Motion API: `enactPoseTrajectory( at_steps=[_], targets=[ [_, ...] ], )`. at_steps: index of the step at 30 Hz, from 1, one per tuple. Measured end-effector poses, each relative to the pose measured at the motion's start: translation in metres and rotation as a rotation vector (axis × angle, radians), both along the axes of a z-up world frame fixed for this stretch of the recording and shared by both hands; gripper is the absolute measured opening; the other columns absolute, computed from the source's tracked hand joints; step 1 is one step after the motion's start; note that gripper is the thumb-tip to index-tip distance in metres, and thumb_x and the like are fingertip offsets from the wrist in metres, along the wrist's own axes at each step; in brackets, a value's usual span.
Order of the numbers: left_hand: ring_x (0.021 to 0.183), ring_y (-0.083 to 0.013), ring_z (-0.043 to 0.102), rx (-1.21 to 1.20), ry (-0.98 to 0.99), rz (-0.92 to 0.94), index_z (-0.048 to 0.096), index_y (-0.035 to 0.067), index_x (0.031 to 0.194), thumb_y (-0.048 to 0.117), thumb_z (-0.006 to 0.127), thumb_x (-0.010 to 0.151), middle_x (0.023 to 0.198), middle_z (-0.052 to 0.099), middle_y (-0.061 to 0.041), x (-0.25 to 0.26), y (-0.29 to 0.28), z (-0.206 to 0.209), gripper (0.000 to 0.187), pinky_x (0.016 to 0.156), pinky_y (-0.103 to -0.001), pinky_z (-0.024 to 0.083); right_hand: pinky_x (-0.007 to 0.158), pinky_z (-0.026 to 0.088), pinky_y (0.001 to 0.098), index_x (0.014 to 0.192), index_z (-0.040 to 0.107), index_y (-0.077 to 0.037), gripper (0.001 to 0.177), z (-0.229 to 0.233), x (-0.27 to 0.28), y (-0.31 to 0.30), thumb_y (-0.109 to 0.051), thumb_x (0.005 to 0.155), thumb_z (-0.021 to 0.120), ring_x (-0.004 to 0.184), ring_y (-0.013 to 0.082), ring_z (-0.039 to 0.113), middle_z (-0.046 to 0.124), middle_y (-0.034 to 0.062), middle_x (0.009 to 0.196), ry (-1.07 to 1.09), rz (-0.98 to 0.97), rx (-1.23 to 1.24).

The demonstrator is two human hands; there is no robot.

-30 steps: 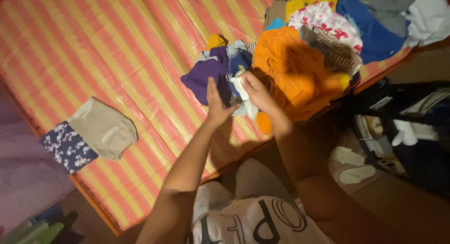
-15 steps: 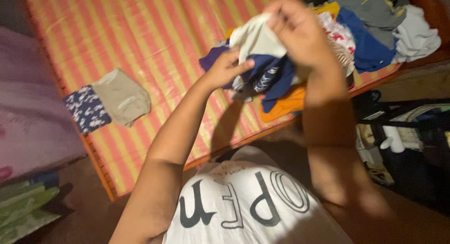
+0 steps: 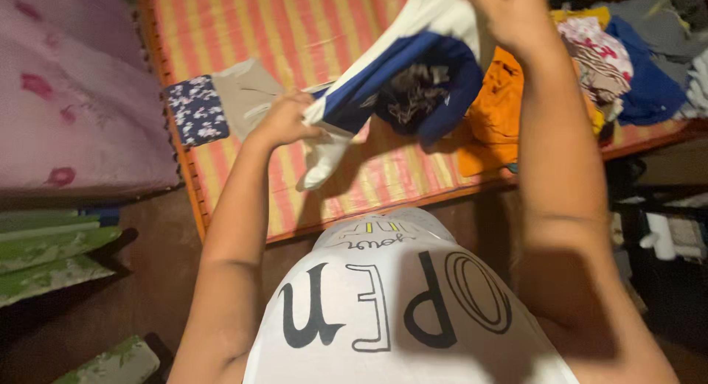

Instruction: The person empties a laundry basket onto a bed and proceeds to fold several items of clothing one by one. They fold a floral dress, a pair of shorts, and a t-shirt, placing each folded item neatly on the bed.

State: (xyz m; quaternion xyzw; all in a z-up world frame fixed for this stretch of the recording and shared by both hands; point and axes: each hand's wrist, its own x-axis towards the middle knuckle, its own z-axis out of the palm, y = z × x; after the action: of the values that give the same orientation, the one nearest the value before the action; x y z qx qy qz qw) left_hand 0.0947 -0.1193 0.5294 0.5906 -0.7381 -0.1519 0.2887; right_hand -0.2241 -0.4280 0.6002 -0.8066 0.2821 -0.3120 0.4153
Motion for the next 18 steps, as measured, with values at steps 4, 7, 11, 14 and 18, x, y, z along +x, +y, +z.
enactPoseTrajectory(
  at_steps=[4, 7, 11, 14, 18],
  targets=[
    [0.107, -0.0346, 0.060, -0.360, 0.178, 0.363, 0.066, 0.006, 0.087, 0.008, 0.075, 0.077, 0.103, 0.063, -0.020, 0.063, 0.044, -0.013, 0.014, 0.094, -0.044, 0.046, 0.089, 0.052, 0.0279, 0.120, 0.063, -0.004, 0.034, -0.002, 0.015, 0.020, -0.022, 0.099, 0.082, 0.103, 0.0100, 0.062, 0.067, -0.0014, 0.109, 0.078, 0.288, 0.075],
    [0.123, -0.0375, 0.060, -0.326, 0.304, 0.569, 0.057, 0.012, 0.110, 0.012, 0.066, 0.090, 0.122, 0.060, -0.026, 0.084, 0.065, -0.023, 0.022, 0.105, -0.044, 0.047, 0.087, 0.054, 0.0302, 0.130, 0.052, -0.007, 0.071, -0.015, 0.015, 0.043, -0.019, 0.072, 0.092, 0.104, 0.0120, 0.064, 0.066, -0.0009, 0.110, 0.043, 0.285, 0.171],
    [0.118, -0.0393, 0.065, 0.364, 0.220, 0.760, 0.057, 0.014, 0.139, 0.019, 0.057, 0.096, 0.116, 0.068, -0.024, 0.069, 0.106, -0.058, 0.043, 0.100, -0.046, 0.049, 0.092, 0.055, 0.0470, 0.127, 0.066, -0.010, 0.061, -0.091, 0.056, 0.083, -0.032, 0.074, 0.087, 0.108, 0.0329, 0.069, 0.073, 0.0165, 0.119, 1.060, 0.417, -0.139],
    [0.117, -0.0391, 0.065, 0.241, 0.079, 0.761, 0.060, 0.013, 0.135, 0.017, 0.058, 0.093, 0.117, 0.069, -0.023, 0.082, 0.114, -0.064, 0.042, 0.100, -0.047, 0.048, 0.094, 0.055, 0.0517, 0.125, 0.075, -0.021, 0.037, -0.109, 0.079, 0.099, -0.022, 0.089, 0.067, 0.112, 0.0366, 0.071, 0.074, 0.0166, 0.121, 1.259, 0.260, -0.257],
    [0.116, -0.0389, 0.065, -0.014, -0.094, 0.819, 0.064, 0.011, 0.129, 0.015, 0.060, 0.090, 0.119, 0.069, -0.023, 0.145, 0.107, -0.047, 0.040, 0.100, -0.047, 0.048, 0.094, 0.053, 0.0506, 0.104, 0.072, -0.003, 0.017, -0.067, 0.068, 0.084, 0.001, 0.088, 0.066, 0.109, 0.0408, 0.066, 0.071, 0.0180, 0.109, 0.328, -0.327, -0.735]
  ],
)
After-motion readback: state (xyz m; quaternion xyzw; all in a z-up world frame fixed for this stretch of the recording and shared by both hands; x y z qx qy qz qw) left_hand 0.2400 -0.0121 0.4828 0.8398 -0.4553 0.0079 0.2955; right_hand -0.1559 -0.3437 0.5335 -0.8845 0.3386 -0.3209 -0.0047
